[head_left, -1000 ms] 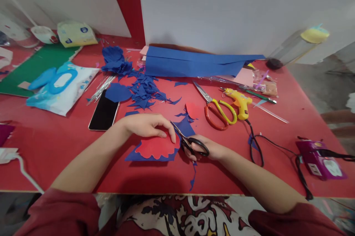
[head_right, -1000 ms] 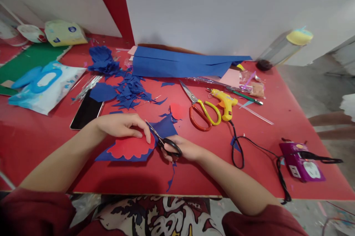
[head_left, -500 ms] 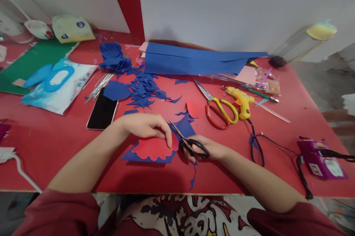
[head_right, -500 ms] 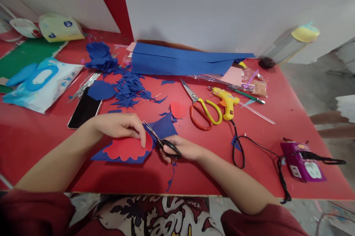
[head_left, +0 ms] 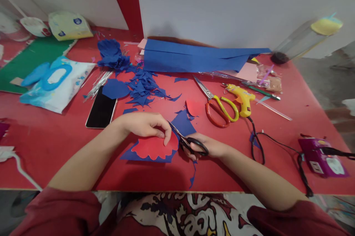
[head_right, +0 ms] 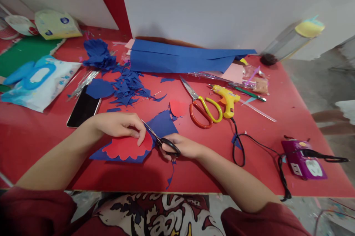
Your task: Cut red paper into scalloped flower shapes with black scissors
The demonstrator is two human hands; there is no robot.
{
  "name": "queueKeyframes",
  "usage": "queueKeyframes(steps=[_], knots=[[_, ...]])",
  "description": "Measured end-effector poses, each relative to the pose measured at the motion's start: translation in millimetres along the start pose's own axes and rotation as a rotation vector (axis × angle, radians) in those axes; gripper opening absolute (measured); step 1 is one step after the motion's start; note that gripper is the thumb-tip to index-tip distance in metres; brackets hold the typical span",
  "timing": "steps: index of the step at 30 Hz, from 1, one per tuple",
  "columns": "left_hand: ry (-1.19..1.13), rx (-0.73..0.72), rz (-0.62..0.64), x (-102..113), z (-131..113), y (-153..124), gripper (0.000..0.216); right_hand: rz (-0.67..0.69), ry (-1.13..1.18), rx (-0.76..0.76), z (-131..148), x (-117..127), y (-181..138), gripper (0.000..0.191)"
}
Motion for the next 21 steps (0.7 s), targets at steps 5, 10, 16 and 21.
queueKeyframes(steps=[5, 10, 16, 21], knots=[[-0.017, 0.014, 0.000, -0.1, 1.6, 0.0, 0.024, -0.022, 0.022, 0.028, -4.7, 1.2, -0.2, 0.057], [-0.031, 0.030, 0.003, 1.1, 0.3, -0.2, 0.029, -0.061, 0.040, 0.023, -5.1, 0.9, 1.1, 0.057], [-0.001, 0.024, -0.017, 1.5, -0.2, -1.4, 0.028, -0.103, 0.053, -0.004, -5.9, 0.4, 1.5, 0.057], [0.029, 0.029, -0.035, 1.6, -1.4, -0.4, 0.029, -0.170, 0.248, 0.061, -10.8, -1.4, 1.6, 0.055]])
Point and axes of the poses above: each hand's wrist, its own y-axis towards the middle knuckle, its own x-axis out of the back of the hand, z = x × y, the point moved 2 cm from there along y, towards the middle knuckle, and after that the axes turned 7 degrees about -z, right-handed, at the moved point
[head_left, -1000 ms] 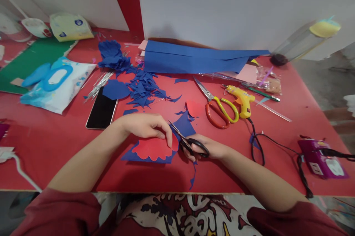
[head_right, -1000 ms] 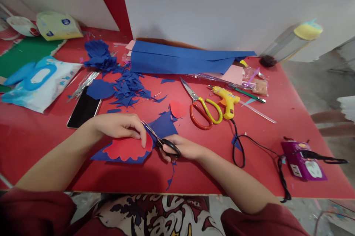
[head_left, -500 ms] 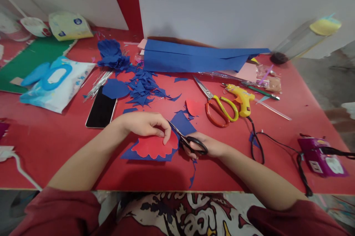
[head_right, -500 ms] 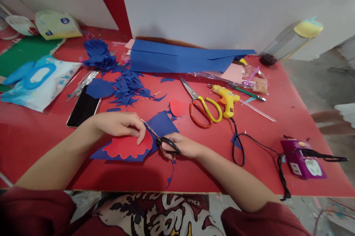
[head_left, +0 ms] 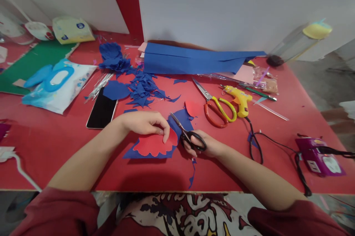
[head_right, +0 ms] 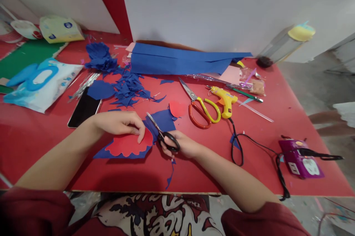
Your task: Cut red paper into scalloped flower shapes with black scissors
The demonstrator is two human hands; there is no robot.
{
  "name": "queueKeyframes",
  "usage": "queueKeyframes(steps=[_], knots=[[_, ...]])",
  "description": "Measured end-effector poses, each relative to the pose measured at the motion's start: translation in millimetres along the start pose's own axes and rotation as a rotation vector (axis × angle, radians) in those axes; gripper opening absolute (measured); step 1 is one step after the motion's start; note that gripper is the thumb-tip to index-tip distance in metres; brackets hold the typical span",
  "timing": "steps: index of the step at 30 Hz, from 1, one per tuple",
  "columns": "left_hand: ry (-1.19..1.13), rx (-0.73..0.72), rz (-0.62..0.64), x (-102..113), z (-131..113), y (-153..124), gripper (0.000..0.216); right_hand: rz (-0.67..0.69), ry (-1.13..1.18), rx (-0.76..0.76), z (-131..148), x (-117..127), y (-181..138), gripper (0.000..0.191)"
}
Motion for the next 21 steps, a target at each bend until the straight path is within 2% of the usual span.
queueKeyframes(steps=[4, 8, 11, 14, 18, 21], knots=[[-0.003, 0.006, -0.006, -0.9, -1.0, 0.9, 0.028, 0.049, 0.179, 0.012, -3.5, -1.8, 2.0, 0.057], [-0.031, 0.007, -0.042, -6.3, -0.6, 5.3, 0.028, 0.042, 0.236, 0.023, -5.0, -3.6, 4.4, 0.058], [-0.060, 0.024, -0.128, -13.3, 2.5, 11.8, 0.027, -0.057, 0.217, 0.064, -6.8, -3.8, 5.6, 0.054], [-0.077, 0.047, -0.204, -20.2, 7.6, 17.6, 0.027, -0.195, 0.100, 0.049, -8.2, -3.9, 5.1, 0.048], [-0.080, 0.035, -0.224, -24.2, 10.7, 20.5, 0.028, -0.323, -0.041, -0.028, -4.7, -5.0, 2.6, 0.041], [-0.056, 0.039, -0.229, -23.5, 7.6, 20.0, 0.028, -0.342, -0.104, -0.053, 0.3, -6.9, 0.7, 0.041]])
Point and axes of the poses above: each hand's wrist, its own y-axis towards the middle knuckle, its own x-axis out of the back of the hand, z = x × y, the point moved 2 cm from there along y, towards the middle knuckle, and after that the axes turned 7 degrees about -z, right-handed, at the moved point
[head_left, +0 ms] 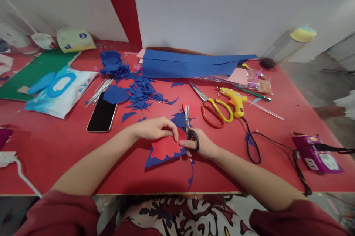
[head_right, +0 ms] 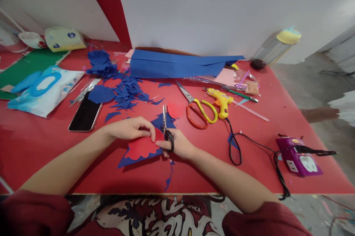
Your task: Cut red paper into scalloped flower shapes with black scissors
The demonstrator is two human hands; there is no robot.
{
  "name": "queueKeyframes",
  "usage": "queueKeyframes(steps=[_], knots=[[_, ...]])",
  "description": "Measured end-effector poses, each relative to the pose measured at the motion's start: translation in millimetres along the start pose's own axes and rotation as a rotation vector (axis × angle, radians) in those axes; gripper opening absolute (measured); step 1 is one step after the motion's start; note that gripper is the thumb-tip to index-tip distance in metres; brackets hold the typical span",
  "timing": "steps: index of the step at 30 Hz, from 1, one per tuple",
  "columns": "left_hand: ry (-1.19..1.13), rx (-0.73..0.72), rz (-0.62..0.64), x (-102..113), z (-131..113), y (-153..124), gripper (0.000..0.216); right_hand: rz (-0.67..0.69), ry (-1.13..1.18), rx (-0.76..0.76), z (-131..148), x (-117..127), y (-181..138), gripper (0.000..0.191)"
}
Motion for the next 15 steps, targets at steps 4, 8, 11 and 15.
queueKeyframes(steps=[4, 8, 11, 15], knots=[[0.075, 0.001, -0.001, 0.8, -8.9, -2.5, 0.028, -0.019, -0.079, 0.016, 4.4, -0.9, -2.7, 0.038], [0.215, 0.009, -0.008, 2.3, -17.0, -7.3, 0.025, -0.110, -0.130, 0.082, 7.7, -0.1, -3.3, 0.039], [0.248, -0.016, -0.017, 5.1, -21.2, -10.4, 0.024, -0.184, -0.176, 0.174, 9.8, 2.8, -2.2, 0.041], [0.251, 0.003, -0.056, 13.5, -22.5, -13.3, 0.025, -0.261, -0.175, 0.241, 8.6, 9.8, 0.3, 0.031]])
Point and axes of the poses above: each hand's wrist, its own y-axis towards the middle knuckle, its own x-axis out of the back of the hand, z = x × y, the point moved 2 cm from there along y, towards the middle knuckle, and after that the axes turned 7 degrees about -z, right-handed, at the moved point
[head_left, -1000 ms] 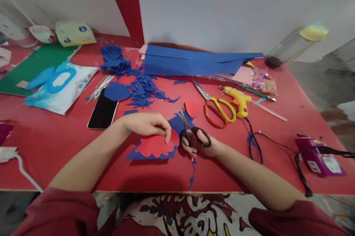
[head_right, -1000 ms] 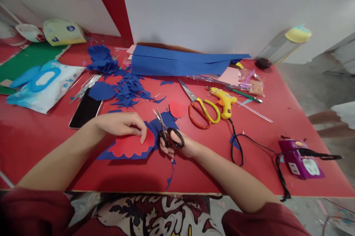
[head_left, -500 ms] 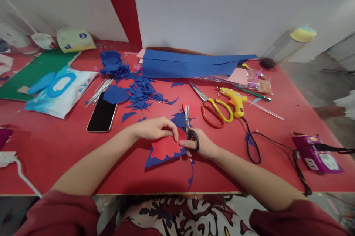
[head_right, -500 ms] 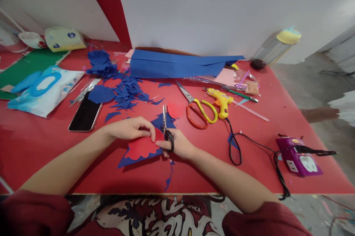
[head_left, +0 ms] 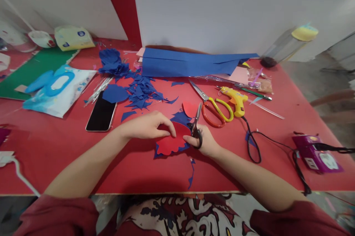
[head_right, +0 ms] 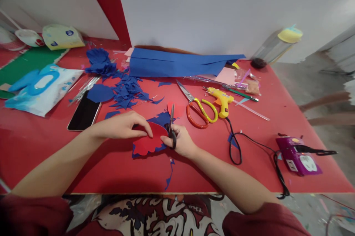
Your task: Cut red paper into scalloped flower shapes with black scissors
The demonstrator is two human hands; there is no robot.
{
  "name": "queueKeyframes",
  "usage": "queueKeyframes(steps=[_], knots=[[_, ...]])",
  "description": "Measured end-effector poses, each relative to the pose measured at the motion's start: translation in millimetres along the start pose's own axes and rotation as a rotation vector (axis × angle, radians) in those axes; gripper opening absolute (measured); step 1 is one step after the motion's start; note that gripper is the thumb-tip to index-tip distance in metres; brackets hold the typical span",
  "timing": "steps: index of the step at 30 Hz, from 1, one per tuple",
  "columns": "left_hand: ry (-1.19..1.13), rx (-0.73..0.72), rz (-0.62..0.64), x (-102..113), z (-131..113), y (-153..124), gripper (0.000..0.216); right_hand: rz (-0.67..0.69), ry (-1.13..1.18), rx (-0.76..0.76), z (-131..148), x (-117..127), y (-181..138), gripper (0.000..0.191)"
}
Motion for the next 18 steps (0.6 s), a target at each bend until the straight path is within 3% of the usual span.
queueKeyframes(steps=[6, 10, 14, 18], knots=[[-0.103, 0.278, -0.188, 15.8, 6.3, -5.3, 0.022, -0.189, 0.138, 0.060, -5.6, 8.6, 8.7, 0.026], [-0.316, 0.332, -0.386, 16.5, 9.4, -3.9, 0.006, -0.333, 0.237, 0.068, -10.6, 12.6, 14.6, 0.028], [-0.634, 0.331, -0.555, 6.6, 17.3, 4.2, 0.022, -0.389, 0.308, 0.031, -12.2, 14.0, 17.3, 0.034], [-1.145, 0.459, -0.591, -15.5, 27.7, 16.3, 0.030, -0.414, 0.380, -0.035, -8.9, 12.8, 17.7, 0.037]])
Point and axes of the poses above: each hand's wrist, its own y-axis towards the middle knuckle, its own x-axis out of the back of the hand, z = x × y, the point moved 2 cm from there along y, towards the middle knuckle, and after that the axes turned 7 degrees about -z, right-handed, at the moved point
